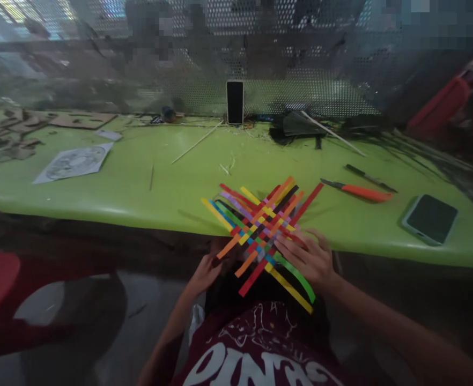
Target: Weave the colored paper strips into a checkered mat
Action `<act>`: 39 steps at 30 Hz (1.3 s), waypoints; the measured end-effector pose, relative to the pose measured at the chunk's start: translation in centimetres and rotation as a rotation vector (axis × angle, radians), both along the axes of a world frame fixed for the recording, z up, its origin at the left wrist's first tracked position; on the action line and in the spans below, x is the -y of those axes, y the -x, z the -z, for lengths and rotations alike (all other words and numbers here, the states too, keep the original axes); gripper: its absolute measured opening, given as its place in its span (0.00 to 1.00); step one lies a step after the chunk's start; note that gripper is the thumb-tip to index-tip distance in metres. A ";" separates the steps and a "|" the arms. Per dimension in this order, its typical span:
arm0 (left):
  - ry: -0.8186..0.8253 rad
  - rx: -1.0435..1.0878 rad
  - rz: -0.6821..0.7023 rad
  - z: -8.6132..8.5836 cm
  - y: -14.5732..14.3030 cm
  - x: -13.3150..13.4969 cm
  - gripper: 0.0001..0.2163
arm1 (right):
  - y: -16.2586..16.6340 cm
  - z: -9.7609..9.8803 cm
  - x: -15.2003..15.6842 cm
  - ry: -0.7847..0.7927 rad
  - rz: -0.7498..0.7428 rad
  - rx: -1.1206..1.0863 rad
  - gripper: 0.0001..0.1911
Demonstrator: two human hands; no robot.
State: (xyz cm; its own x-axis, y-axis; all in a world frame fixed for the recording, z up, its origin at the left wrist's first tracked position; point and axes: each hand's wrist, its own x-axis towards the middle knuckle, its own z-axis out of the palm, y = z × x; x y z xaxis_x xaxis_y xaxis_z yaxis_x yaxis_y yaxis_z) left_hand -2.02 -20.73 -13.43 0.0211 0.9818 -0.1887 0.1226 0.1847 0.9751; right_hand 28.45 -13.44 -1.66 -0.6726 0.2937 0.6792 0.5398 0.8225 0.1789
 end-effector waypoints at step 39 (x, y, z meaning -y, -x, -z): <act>-0.365 -1.303 0.193 -16.5 -7.6 -14.1 0.18 | 0.5 -8.9 -5.2 0.932 -0.007 -0.120 0.08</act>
State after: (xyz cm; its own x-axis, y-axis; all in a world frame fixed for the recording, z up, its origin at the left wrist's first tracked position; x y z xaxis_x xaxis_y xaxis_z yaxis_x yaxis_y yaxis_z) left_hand 5.55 -6.67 3.10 0.1698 0.9814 0.0895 0.9758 -0.1802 0.1238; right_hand 28.00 -8.23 7.23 -0.6168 0.7505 0.2374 0.5067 0.6094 -0.6099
